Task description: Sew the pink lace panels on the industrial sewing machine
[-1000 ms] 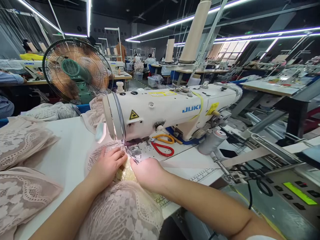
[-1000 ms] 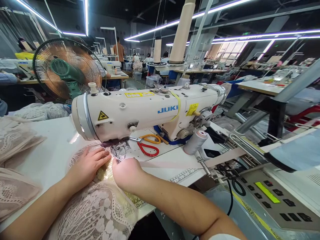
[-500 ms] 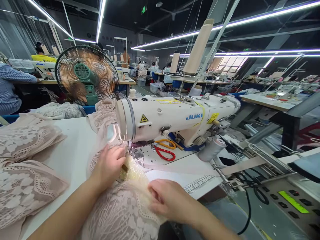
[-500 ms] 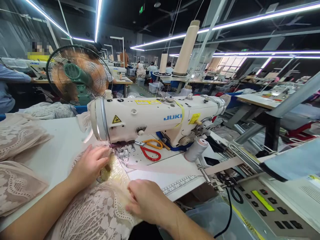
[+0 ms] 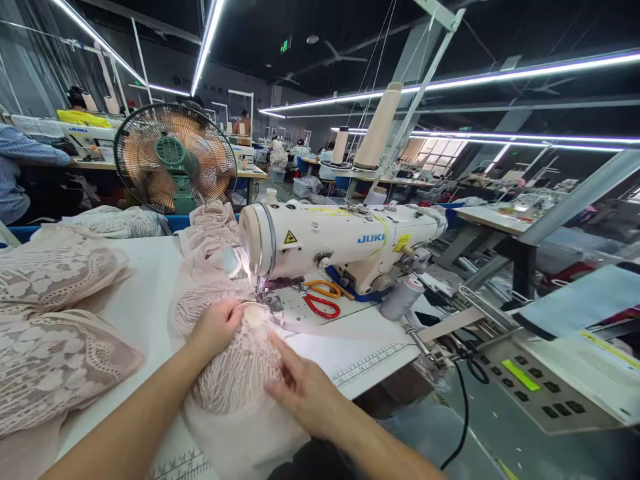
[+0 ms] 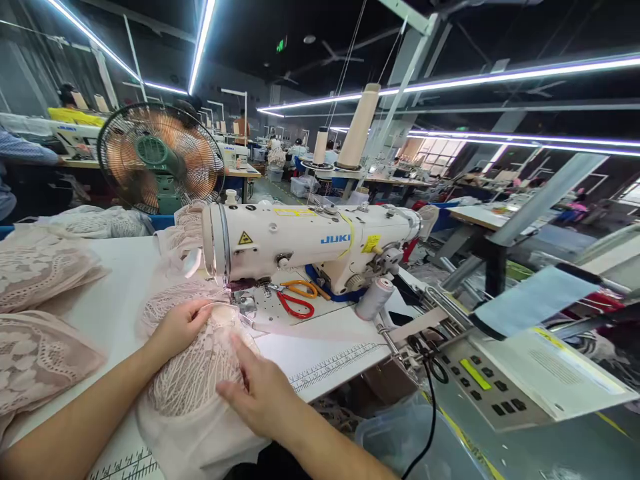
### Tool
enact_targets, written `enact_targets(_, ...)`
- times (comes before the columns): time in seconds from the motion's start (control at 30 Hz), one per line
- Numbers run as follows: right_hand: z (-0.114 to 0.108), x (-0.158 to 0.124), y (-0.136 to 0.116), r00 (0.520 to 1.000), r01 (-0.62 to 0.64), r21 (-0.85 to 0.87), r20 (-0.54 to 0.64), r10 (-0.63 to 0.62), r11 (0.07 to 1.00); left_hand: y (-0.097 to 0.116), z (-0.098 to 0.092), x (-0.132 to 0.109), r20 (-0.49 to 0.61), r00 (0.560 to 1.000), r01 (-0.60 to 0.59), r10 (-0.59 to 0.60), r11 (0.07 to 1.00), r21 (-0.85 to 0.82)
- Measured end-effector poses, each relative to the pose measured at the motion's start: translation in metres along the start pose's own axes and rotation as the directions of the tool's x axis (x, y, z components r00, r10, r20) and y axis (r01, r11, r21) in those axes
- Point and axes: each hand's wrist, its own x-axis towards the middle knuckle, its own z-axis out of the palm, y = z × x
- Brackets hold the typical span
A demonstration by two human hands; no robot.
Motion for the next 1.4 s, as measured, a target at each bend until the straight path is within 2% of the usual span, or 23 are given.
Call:
enact_targets(0.07, 0.009, -0.002, -0.002, 0.999, 0.038, -0.092, 0.015, -0.037, 0.995, -0.001, 0.000, -0.001, -0.012, 0.999, 0.033, -0.032, 0.997, 0.072)
enact_targets(0.17, 0.013, 0.007, 0.000, 0.999, -0.004, -0.243, -0.032, -0.004, 0.970, 0.005, 0.000, -0.007, -0.001, 0.999, 0.047, -0.048, 0.981, 0.186)
enact_targets(0.3, 0.005, 0.017, 0.004, 1.000, -0.013, -0.286, -0.008, 0.011, 0.958, 0.013, 0.000, -0.014, 0.069, 0.997, -0.066, 0.045, 0.940, 0.335)
enact_targets(0.43, -0.005, 0.017, 0.003, 0.999, -0.009, -0.297, 0.028, 0.019, 0.955, 0.016, 0.003, -0.014, 0.089, 0.985, -0.168, 0.146, 0.923, 0.345)
enact_targets(0.53, -0.009, 0.020, 0.001, 0.995, -0.044, -0.339, 0.074, 0.073, 0.940, 0.018, 0.006, -0.010, 0.176, 0.968, -0.237, 0.177, 0.870, 0.432)
enact_targets(0.6, -0.012, 0.022, 0.001, 0.990, -0.057, -0.367, 0.096, 0.099, 0.929, 0.019, 0.008, -0.006, 0.196, 0.965, -0.247, 0.174, 0.853, 0.460)
enact_targets(0.8, -0.018, 0.026, 0.001, 0.981, -0.069, -0.423, 0.134, 0.138, 0.903, 0.019, 0.016, 0.000, 0.087, 0.969, -0.247, 0.233, 0.870, 0.426)
enact_targets(0.93, -0.020, 0.029, 0.004, 0.985, -0.035, -0.431, 0.138, 0.104, 0.902, 0.016, 0.019, 0.002, 0.074, 0.970, -0.243, 0.233, 0.875, 0.418)
enact_targets(1.17, -0.025, 0.035, 0.005, 0.985, -0.029, -0.439, 0.141, 0.101, 0.898, 0.008, 0.024, 0.007, 0.017, 0.980, -0.196, 0.197, 0.958, 0.207)
enact_targets(1.4, -0.025, 0.038, 0.003, 0.981, -0.033, -0.453, 0.157, 0.116, 0.891, 0.010, 0.022, 0.008, 0.013, 0.975, -0.218, 0.223, 0.935, 0.280)
